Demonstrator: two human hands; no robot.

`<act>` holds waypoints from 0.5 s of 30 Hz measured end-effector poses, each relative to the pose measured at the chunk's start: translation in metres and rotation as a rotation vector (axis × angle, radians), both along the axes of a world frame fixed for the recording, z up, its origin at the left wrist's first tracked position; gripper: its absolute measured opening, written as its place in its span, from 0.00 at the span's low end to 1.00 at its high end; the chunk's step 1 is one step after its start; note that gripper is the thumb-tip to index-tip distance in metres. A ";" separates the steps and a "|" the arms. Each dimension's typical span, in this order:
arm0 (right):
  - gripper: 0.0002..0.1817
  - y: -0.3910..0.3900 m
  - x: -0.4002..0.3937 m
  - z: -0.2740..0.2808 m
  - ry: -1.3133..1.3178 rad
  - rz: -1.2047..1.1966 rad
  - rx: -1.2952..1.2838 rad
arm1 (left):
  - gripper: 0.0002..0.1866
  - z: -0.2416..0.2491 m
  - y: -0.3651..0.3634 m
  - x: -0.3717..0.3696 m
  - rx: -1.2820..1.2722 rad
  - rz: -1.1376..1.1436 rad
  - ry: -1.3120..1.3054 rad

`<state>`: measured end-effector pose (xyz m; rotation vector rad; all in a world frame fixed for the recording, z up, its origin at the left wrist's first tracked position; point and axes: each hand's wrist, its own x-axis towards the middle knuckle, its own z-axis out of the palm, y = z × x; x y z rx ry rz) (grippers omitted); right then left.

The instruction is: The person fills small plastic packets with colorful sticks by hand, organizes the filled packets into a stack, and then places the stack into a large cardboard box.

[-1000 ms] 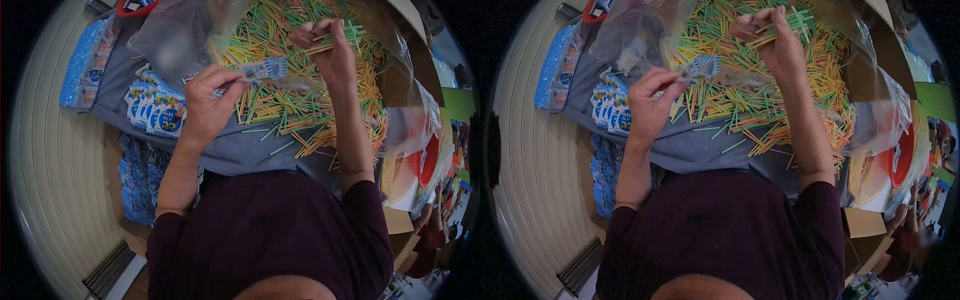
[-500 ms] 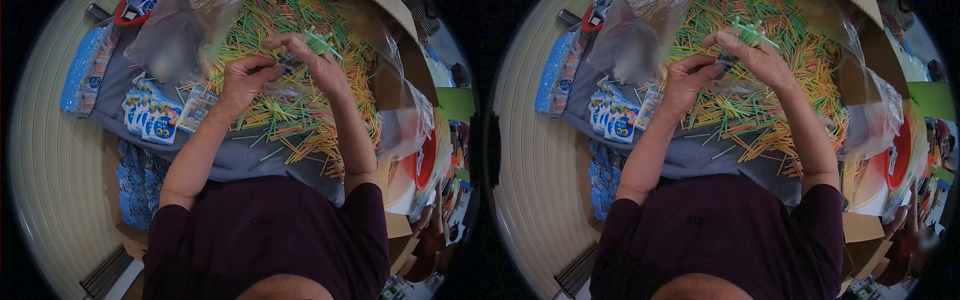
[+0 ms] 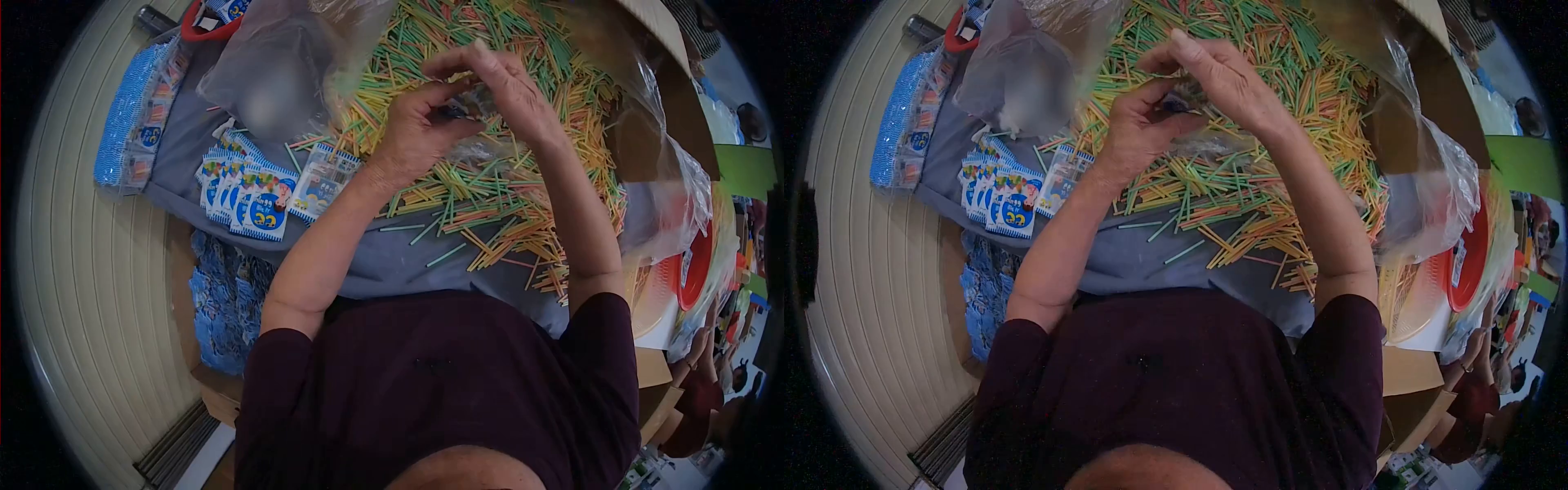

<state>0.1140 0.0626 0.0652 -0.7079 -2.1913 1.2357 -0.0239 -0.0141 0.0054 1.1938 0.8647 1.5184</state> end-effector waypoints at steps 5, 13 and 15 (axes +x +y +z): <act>0.37 -0.004 0.002 0.002 0.273 -0.101 -0.061 | 0.16 -0.004 -0.009 -0.013 -0.089 0.168 0.198; 0.29 -0.017 0.010 0.013 0.164 -0.082 0.096 | 0.13 0.014 -0.027 -0.020 0.184 0.379 0.420; 0.24 -0.005 0.018 0.000 0.080 -0.268 0.216 | 0.15 0.017 -0.047 -0.031 0.285 0.494 0.547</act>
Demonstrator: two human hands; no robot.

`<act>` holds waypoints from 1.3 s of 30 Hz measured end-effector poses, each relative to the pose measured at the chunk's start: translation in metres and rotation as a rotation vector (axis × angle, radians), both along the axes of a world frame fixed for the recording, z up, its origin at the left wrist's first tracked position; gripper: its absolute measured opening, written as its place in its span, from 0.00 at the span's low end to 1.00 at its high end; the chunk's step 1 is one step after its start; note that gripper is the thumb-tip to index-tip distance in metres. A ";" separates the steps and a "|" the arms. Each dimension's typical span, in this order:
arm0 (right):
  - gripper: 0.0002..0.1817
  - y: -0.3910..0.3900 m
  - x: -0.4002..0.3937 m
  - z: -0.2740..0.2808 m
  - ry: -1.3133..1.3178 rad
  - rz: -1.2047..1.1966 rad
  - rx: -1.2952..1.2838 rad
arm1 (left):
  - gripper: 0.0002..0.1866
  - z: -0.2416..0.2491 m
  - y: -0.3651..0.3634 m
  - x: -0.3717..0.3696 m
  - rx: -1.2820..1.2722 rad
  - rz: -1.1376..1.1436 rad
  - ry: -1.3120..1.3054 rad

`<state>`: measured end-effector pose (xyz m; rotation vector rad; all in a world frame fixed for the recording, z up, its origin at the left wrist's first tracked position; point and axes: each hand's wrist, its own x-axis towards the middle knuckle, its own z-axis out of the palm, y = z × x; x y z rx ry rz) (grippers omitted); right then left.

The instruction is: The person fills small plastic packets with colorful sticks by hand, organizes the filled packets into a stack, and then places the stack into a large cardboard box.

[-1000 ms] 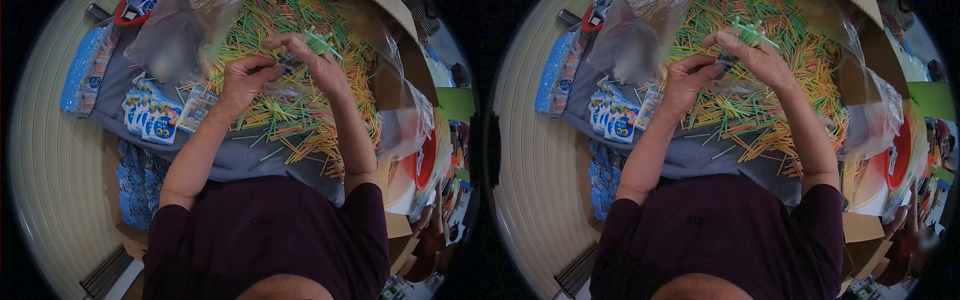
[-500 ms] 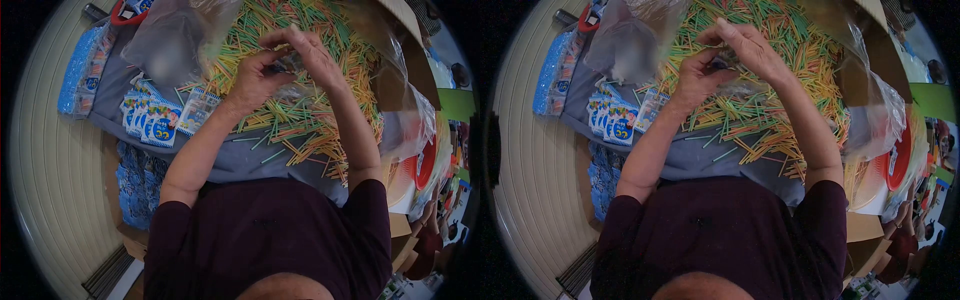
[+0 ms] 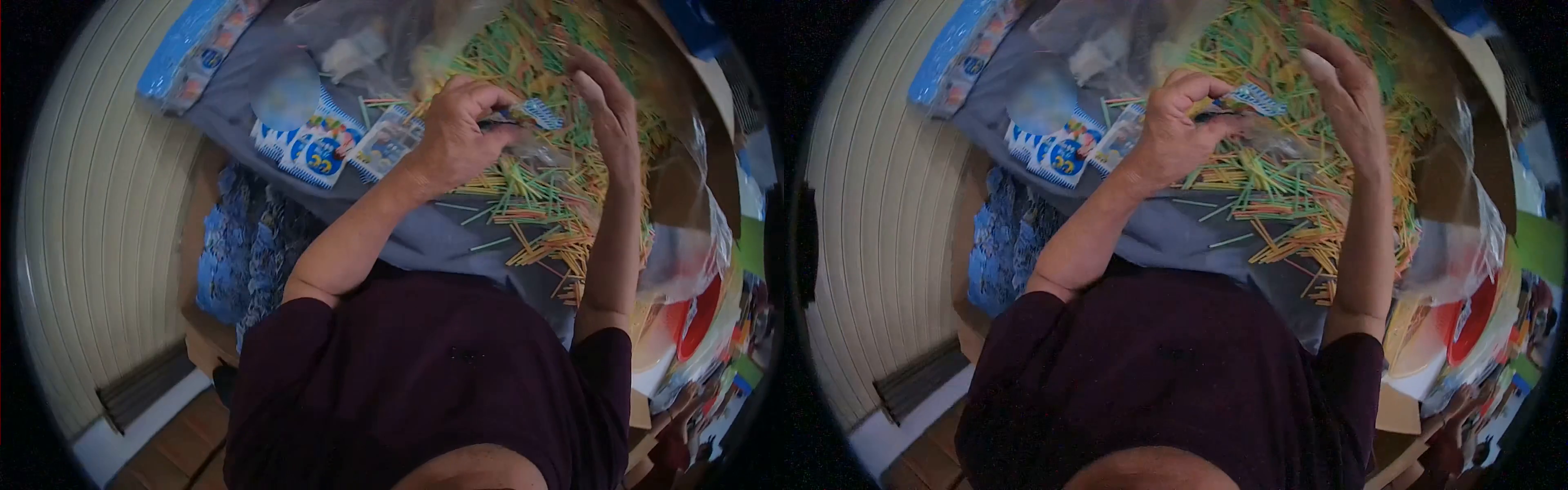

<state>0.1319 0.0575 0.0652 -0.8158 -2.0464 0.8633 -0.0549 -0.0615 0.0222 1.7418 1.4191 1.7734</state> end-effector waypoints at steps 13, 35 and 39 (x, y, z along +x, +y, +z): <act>0.21 -0.016 0.052 -0.054 -0.674 -0.249 0.467 | 0.22 -0.050 -0.117 -0.133 -0.533 0.681 0.704; 0.17 0.028 0.018 -0.062 -0.879 0.190 0.836 | 0.11 -0.037 -0.082 -0.041 -0.382 0.416 1.009; 0.16 0.022 0.021 -0.058 -0.836 0.175 0.836 | 0.06 -0.041 -0.078 -0.042 -0.305 0.439 1.010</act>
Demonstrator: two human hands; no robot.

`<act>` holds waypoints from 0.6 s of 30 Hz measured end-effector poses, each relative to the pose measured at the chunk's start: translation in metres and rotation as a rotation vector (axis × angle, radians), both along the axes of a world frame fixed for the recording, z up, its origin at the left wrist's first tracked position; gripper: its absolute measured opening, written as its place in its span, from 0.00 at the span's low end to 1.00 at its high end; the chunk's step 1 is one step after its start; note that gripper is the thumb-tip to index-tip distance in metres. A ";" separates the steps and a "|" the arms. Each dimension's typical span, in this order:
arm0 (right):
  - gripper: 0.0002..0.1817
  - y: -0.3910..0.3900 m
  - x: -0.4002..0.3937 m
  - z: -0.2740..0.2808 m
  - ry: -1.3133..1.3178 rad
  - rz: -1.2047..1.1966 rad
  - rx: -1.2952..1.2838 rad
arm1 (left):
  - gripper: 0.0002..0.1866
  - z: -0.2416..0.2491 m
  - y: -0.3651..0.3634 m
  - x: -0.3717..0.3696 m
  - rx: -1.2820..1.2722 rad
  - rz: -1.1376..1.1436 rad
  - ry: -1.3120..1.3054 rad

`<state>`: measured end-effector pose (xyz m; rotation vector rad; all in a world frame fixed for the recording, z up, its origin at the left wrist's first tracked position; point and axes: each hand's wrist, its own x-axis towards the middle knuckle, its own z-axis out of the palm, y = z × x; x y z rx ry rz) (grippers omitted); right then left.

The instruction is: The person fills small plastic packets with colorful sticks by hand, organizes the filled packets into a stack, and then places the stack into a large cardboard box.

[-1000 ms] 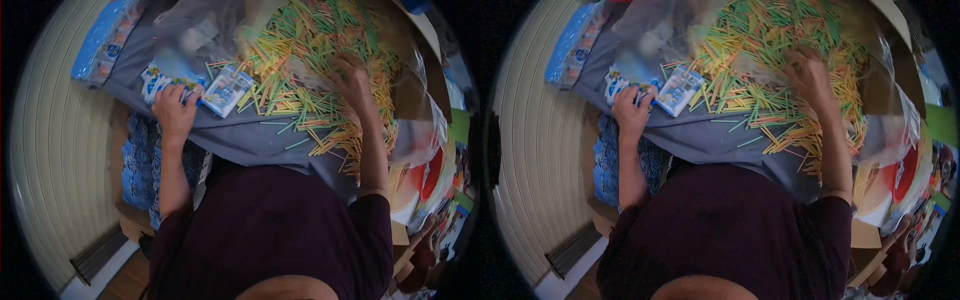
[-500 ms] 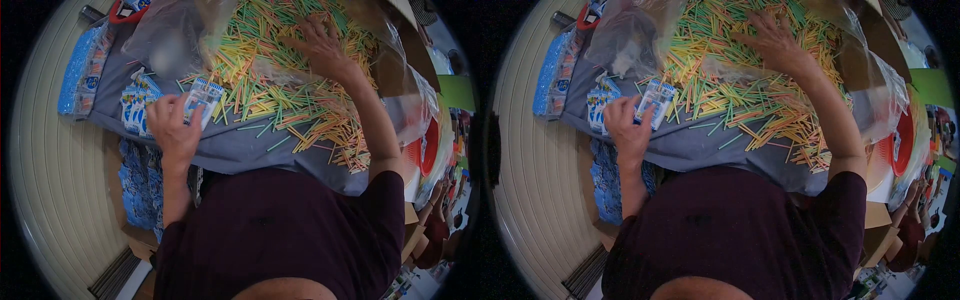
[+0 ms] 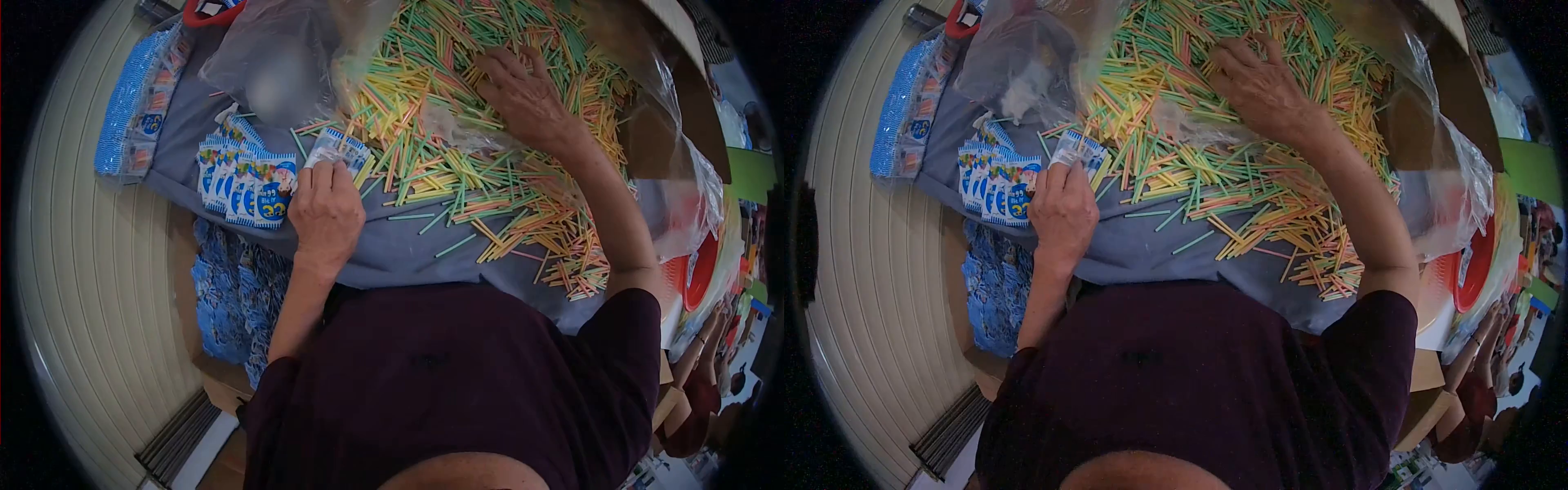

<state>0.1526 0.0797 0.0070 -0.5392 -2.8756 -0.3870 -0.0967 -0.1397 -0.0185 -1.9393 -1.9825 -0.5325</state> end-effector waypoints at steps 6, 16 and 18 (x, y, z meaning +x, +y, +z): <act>0.20 0.006 0.011 0.011 0.123 -0.082 0.048 | 0.04 0.000 0.000 -0.008 0.168 -0.095 -0.219; 0.05 0.017 -0.014 -0.001 0.726 -0.247 -0.906 | 0.02 0.012 0.002 -0.012 0.055 -0.061 -0.214; 0.03 0.015 -0.019 0.000 0.865 -0.159 -1.164 | 0.01 0.010 0.001 -0.005 -0.040 -0.016 -0.111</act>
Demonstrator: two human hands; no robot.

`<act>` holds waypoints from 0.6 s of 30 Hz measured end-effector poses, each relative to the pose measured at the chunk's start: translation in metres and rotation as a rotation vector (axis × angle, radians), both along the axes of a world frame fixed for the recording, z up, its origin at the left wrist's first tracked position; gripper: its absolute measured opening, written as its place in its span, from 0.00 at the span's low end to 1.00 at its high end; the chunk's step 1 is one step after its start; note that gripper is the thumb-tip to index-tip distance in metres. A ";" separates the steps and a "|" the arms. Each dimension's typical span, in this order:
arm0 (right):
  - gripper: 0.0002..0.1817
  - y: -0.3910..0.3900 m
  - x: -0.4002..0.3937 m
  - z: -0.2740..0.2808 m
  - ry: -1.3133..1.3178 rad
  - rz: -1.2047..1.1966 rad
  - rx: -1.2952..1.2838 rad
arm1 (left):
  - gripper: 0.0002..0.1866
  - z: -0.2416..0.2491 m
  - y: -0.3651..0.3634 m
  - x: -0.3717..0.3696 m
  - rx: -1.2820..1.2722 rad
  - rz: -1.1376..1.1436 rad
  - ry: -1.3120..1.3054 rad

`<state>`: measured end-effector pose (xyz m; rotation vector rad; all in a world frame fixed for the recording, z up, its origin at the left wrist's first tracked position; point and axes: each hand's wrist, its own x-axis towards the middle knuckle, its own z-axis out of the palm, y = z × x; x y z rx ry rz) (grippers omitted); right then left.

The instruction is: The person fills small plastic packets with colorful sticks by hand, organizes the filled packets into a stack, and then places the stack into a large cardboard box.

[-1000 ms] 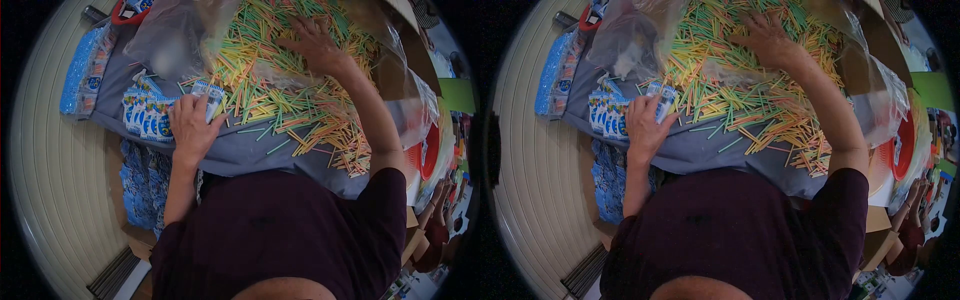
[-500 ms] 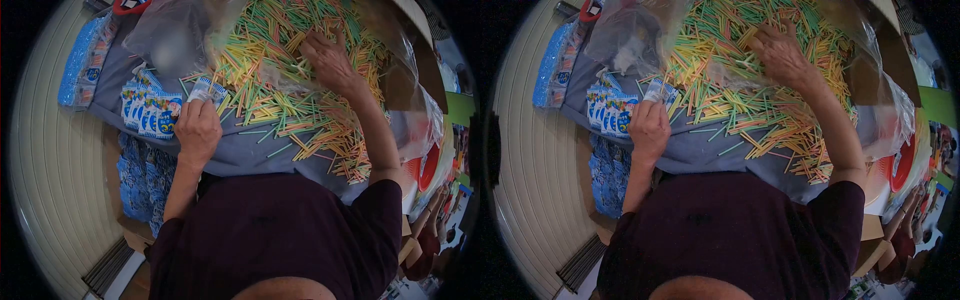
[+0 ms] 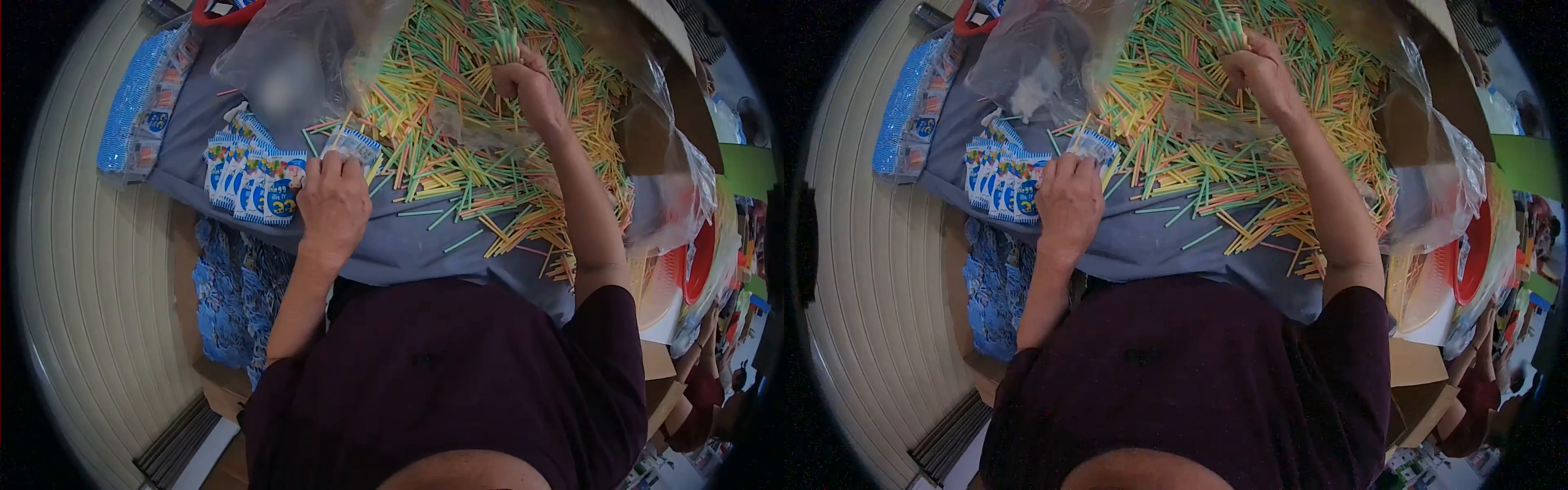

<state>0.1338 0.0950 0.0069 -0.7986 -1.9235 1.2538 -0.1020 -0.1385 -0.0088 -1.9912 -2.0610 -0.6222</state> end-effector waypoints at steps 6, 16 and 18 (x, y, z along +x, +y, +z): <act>0.03 -0.027 -0.014 0.004 0.332 0.000 -0.502 | 0.03 0.000 0.002 -0.021 0.192 -0.096 -0.040; 0.31 -0.029 0.004 -0.003 0.364 0.123 -0.397 | 0.03 0.006 -0.007 -0.035 -0.007 -0.079 -0.320; 0.34 -0.034 0.007 0.006 0.400 0.143 -0.409 | 0.05 0.013 0.000 -0.032 -0.058 -0.103 -0.981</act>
